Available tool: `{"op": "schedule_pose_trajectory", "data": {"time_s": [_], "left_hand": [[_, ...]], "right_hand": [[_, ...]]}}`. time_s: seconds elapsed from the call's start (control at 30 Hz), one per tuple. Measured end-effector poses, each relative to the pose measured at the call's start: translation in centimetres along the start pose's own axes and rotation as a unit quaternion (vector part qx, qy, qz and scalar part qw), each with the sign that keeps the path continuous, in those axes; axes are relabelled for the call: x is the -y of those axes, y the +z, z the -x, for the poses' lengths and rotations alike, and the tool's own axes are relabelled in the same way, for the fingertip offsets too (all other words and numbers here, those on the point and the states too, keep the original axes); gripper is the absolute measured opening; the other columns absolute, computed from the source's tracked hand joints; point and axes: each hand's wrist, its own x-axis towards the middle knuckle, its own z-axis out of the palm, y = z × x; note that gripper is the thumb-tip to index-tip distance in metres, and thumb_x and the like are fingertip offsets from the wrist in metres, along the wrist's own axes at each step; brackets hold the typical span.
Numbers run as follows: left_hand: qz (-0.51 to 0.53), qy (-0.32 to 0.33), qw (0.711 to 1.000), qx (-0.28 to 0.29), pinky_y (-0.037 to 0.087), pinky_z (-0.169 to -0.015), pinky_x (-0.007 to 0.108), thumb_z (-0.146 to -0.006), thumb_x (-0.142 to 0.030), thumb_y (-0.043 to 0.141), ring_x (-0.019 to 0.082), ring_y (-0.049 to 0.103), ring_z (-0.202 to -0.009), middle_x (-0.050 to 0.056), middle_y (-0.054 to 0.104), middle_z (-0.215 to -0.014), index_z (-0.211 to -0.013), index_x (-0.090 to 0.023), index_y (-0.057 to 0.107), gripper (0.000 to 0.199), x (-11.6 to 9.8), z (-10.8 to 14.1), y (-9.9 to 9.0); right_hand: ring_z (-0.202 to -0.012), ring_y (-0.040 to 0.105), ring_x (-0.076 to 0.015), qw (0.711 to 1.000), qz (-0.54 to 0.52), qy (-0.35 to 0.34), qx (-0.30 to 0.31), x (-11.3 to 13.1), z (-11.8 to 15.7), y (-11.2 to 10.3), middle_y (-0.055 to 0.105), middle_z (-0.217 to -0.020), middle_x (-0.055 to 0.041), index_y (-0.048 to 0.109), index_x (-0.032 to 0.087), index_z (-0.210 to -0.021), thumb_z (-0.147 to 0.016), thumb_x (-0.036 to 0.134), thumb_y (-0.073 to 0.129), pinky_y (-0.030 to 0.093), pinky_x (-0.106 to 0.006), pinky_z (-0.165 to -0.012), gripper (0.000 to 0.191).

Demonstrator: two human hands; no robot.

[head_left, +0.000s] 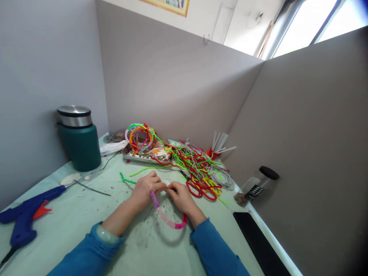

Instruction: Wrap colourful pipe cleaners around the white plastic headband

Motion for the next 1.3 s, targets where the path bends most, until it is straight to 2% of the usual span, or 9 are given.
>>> {"op": "schedule_pose_trajectory", "data": {"time_s": [0.1,0.2,0.4,0.8,0.9,1.07,1.3], "left_hand": [[0.023,-0.012,1.0,0.003,0.035,-0.062,0.023,-0.086,-0.031,0.043,0.015,0.049,-0.071,0.003,0.058,-0.063,-0.083,-0.022,0.069,0.027,0.2,0.2,0.3],[0.062,-0.057,0.996,0.01,0.037,-0.061,0.022,-0.085,-0.033,0.045,0.014,0.053,-0.069,0.004,0.062,-0.068,-0.084,-0.022,0.069,0.026,0.3,0.4,0.6],[0.174,-0.118,0.977,0.043,0.04,-0.065,0.02,-0.08,-0.031,0.052,0.013,0.06,-0.071,0.002,0.069,-0.079,-0.085,-0.023,0.07,0.021,0.5,0.3,0.9],[0.311,-0.176,0.932,0.06,0.041,-0.066,0.02,-0.072,-0.029,0.056,0.014,0.061,-0.069,0.001,0.071,-0.075,-0.077,-0.019,0.072,0.019,0.5,-0.1,0.5],[0.356,-0.213,0.906,0.08,0.04,-0.061,0.02,-0.069,-0.03,0.058,0.013,0.057,-0.064,0.001,0.068,-0.068,-0.073,-0.017,0.071,0.019,0.5,-0.1,0.6],[0.461,-0.305,0.822,0.14,0.029,-0.045,0.019,-0.064,-0.036,0.063,0.009,0.045,-0.046,-0.002,0.059,-0.053,-0.075,-0.013,0.068,0.026,1.2,0.3,1.2],[0.498,-0.324,0.8,0.084,0.034,-0.053,0.02,-0.063,-0.035,0.064,0.009,0.048,-0.054,-0.001,0.06,-0.059,-0.071,-0.013,0.066,0.024,0.8,0.0,0.8]], "right_hand": [[-0.066,0.051,-0.0124,0.999,0.02,-0.024,0.015,0.1,0.1,0.0,0.059,-0.07,0.0003,0.058,0.018,-0.072,-0.077,0.015,0.052,0.037,-0.021,-0.061,0.008],[-0.068,0.051,-0.0123,0.999,0.022,-0.04,0.029,0.1,0.1,-0.1,0.058,-0.072,0.0004,0.057,0.018,-0.072,-0.078,0.015,0.052,0.037,-0.021,-0.062,0.007],[-0.069,0.05,-0.0118,0.998,0.002,-0.049,0.047,0.3,0.1,-0.5,0.056,-0.072,0.0009,0.056,0.018,-0.073,-0.079,0.014,0.051,0.036,-0.021,-0.063,0.009],[-0.066,0.048,-0.0109,0.994,-0.044,-0.049,0.092,0.9,0.2,-1.7,0.054,-0.067,0.0025,0.057,0.018,-0.072,-0.078,0.015,0.051,0.035,-0.02,-0.062,0.009],[-0.064,0.047,-0.0102,0.992,-0.058,-0.047,0.105,0.9,0.2,-1.7,0.054,-0.066,0.003,0.057,0.018,-0.071,-0.077,0.014,0.052,0.035,-0.02,-0.061,0.009],[-0.059,0.045,-0.0092,0.985,-0.097,-0.032,0.14,0.8,0.3,-1.5,0.052,-0.063,0.0036,0.058,0.018,-0.071,-0.076,0.015,0.053,0.034,-0.019,-0.056,0.007],[-0.055,0.044,-0.0085,0.979,-0.164,0.005,0.123,1.3,0.3,-1.4,0.051,-0.062,0.0036,0.057,0.018,-0.074,-0.079,0.017,0.05,0.034,-0.018,-0.052,0.008]]}}
